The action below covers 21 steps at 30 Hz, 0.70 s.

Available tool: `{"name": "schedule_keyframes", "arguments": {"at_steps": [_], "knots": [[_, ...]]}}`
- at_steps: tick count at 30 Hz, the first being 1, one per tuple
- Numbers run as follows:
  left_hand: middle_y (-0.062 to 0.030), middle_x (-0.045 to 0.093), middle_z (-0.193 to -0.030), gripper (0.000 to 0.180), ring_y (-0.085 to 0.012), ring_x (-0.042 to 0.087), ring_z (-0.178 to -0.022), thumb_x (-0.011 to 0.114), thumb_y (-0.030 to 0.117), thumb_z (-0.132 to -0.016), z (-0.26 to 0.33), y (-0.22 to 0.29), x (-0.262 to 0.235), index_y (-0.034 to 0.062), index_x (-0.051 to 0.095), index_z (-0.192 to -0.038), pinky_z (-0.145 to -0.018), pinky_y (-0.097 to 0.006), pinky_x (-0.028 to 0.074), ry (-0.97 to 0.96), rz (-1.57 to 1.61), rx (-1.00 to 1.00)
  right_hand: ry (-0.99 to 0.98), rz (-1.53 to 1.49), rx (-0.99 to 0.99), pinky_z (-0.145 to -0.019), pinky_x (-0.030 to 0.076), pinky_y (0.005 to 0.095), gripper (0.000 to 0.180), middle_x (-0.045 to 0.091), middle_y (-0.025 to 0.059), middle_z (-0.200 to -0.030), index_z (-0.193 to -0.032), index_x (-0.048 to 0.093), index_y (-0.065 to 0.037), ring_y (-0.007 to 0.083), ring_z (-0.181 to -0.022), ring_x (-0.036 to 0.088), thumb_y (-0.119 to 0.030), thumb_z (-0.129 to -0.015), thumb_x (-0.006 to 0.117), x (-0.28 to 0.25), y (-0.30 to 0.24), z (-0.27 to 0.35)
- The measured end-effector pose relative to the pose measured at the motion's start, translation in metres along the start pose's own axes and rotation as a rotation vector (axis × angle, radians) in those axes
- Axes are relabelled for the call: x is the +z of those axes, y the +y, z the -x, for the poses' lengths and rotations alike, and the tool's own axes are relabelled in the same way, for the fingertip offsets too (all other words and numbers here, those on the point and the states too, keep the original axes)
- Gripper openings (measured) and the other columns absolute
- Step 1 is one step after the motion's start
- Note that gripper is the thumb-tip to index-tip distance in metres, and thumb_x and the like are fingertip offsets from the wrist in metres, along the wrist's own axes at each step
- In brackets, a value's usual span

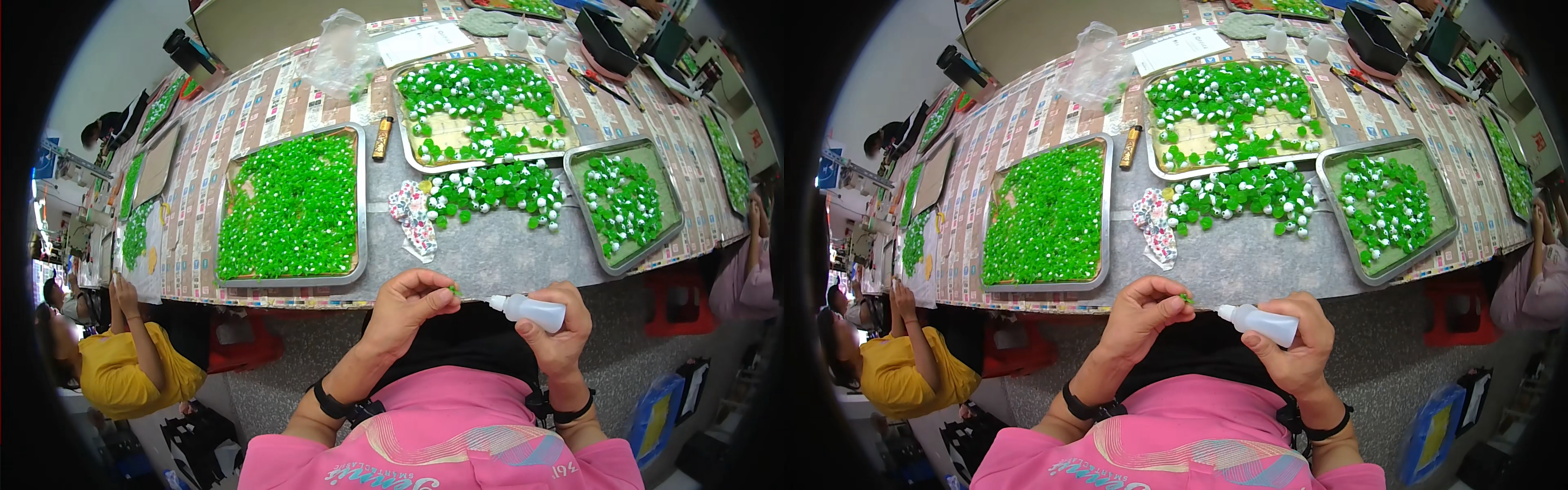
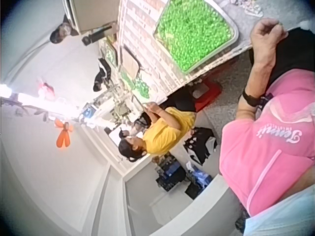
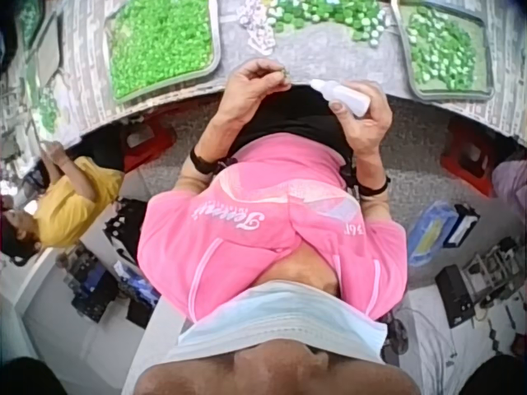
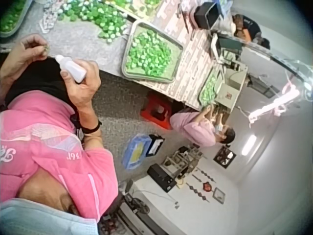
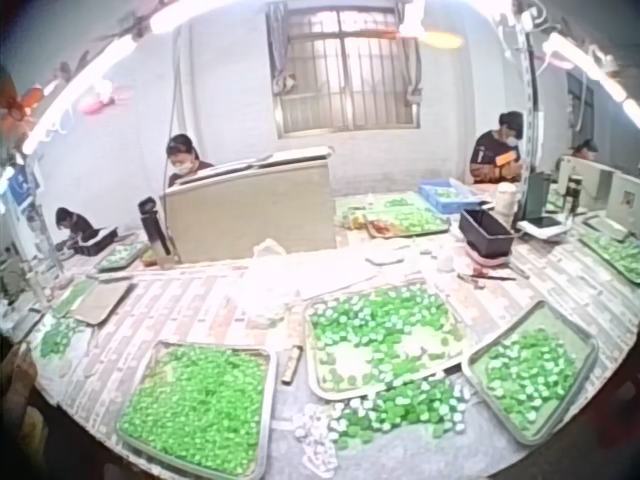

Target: Gluing together small green and white plastic parts on a table.

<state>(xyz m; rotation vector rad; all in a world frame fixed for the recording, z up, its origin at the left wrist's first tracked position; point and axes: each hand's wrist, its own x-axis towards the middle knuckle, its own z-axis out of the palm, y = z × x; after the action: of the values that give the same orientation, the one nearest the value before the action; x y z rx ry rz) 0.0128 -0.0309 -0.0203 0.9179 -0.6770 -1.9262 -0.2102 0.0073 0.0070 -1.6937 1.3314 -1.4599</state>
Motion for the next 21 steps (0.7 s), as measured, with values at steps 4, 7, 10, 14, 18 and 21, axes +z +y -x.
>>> {"name": "schedule_keyframes", "arguments": {"at_steps": [4, 7, 10, 14, 18, 21], "knots": [[-0.0125, 0.064, -0.096, 0.016, -0.0191, 0.066, -0.084, 0.061, 0.006, -0.088, 0.0001, 0.0003, -0.0008, -0.0009, 0.059, -0.102, -0.076, -0.032, 0.057, 0.007, -0.01, -0.023, 0.014, -0.007, -0.002, -0.058, 0.039, 0.0263, 0.034, 0.055, 0.0057, -0.077, -0.091, 0.062, -0.002, 0.0151, -0.066, 0.051, -0.021, -0.071, 0.081, 0.0014, -0.0001, 0.0009], [-0.012, 0.065, -0.094, 0.016, -0.0187, 0.066, -0.082, 0.06, 0.008, -0.089, -0.0007, 0.0011, -0.0002, -0.0005, 0.059, -0.103, -0.074, -0.031, 0.057, 0.016, -0.002, -0.043, 0.02, -0.013, 0.005, -0.058, 0.04, 0.0263, 0.035, 0.055, 0.0059, -0.078, -0.091, 0.062, -0.002, 0.015, -0.067, 0.051, -0.021, -0.071, 0.081, 0.0041, 0.0001, 0.0009], [-0.0115, 0.065, -0.093, 0.016, -0.0187, 0.066, -0.081, 0.061, 0.009, -0.089, -0.0005, 0.0018, -0.0003, -0.0003, 0.059, -0.103, -0.073, -0.03, 0.058, 0.007, -0.009, -0.046, 0.026, -0.002, 0.011, -0.059, 0.041, 0.0266, 0.035, 0.055, 0.0059, -0.079, -0.092, 0.061, -0.001, 0.0152, -0.068, 0.051, -0.021, -0.071, 0.082, 0.006, 0.0006, 0.0002], [-0.0115, 0.065, -0.093, 0.017, -0.0188, 0.066, -0.079, 0.061, 0.009, -0.089, -0.0014, 0.0005, -0.0013, -0.0001, 0.059, -0.103, -0.072, -0.03, 0.058, 0.008, -0.011, -0.047, 0.032, 0.011, 0.011, -0.06, 0.042, 0.0264, 0.035, 0.056, 0.0059, -0.08, -0.093, 0.061, -0.001, 0.0155, -0.069, 0.053, -0.021, -0.071, 0.081, 0.0073, 0.0015, -0.0008], [-0.0116, 0.065, -0.093, 0.017, -0.019, 0.066, -0.078, 0.061, 0.009, -0.089, -0.0004, 0.0016, -0.0008, -0.0002, 0.059, -0.103, -0.071, -0.03, 0.057, 0.005, -0.019, -0.046, 0.022, 0.004, 0.025, -0.061, 0.042, 0.0259, 0.034, 0.056, 0.0061, -0.081, -0.092, 0.061, -0.002, 0.0153, -0.07, 0.053, -0.019, -0.071, 0.081, 0.0078, 0.0023, -0.0007], [-0.0117, 0.065, -0.092, 0.016, -0.0191, 0.066, -0.078, 0.061, 0.008, -0.089, -0.0004, 0.0019, -0.0003, -0.0003, 0.059, -0.103, -0.071, -0.03, 0.057, 0.006, -0.023, -0.047, 0.016, 0.017, 0.018, -0.061, 0.042, 0.0258, 0.034, 0.057, 0.0061, -0.082, -0.092, 0.062, -0.002, 0.0151, -0.07, 0.053, -0.019, -0.071, 0.082, 0.0081, 0.0022, -0.0011]]}}
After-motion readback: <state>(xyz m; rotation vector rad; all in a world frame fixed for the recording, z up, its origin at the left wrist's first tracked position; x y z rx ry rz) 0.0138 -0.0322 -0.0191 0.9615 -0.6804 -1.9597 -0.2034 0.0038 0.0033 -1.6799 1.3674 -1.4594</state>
